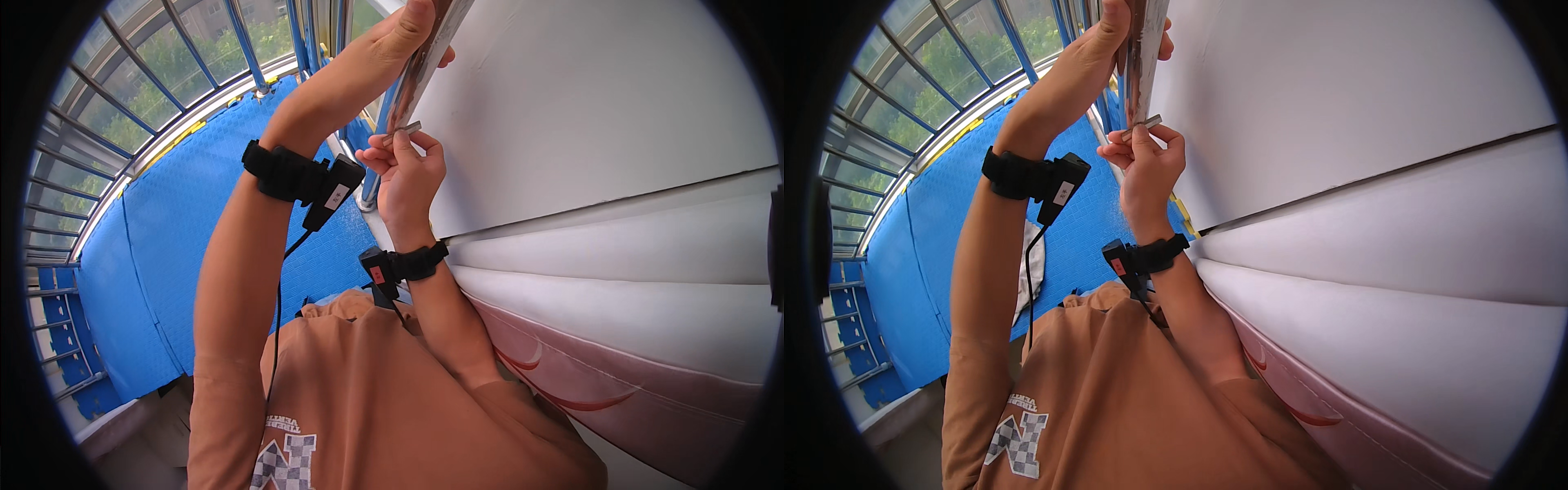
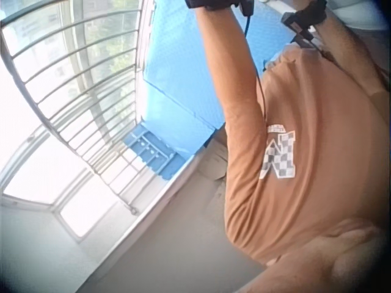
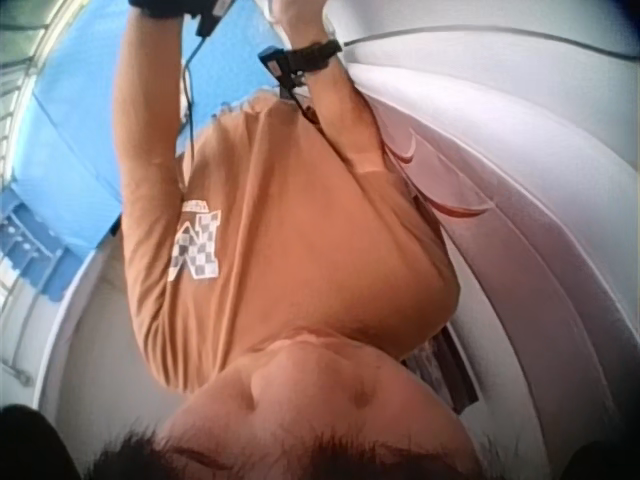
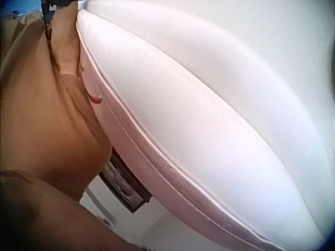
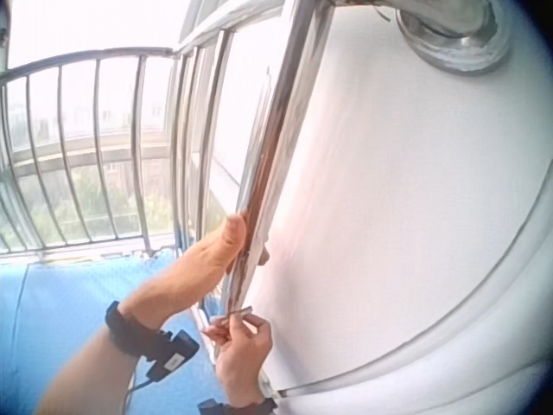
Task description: The person applies a small piece of tape to a metal railing by hand, pressing it down to secure it.
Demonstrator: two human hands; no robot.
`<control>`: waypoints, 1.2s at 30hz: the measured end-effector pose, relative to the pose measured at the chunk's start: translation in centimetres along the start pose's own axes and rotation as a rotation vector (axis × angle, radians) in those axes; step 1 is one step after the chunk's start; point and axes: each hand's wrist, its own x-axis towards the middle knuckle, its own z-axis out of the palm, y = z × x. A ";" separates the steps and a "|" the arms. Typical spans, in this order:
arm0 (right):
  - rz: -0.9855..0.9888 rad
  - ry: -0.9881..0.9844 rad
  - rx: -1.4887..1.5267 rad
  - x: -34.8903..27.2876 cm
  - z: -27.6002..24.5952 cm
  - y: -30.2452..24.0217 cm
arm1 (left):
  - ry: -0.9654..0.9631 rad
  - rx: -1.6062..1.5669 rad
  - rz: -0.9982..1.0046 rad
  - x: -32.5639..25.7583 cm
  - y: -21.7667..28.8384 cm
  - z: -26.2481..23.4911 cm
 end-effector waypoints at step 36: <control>-0.041 0.099 -0.034 -0.8 0.0 0.1 | -0.030 0.059 0.121 -1.0 -1.9 0.8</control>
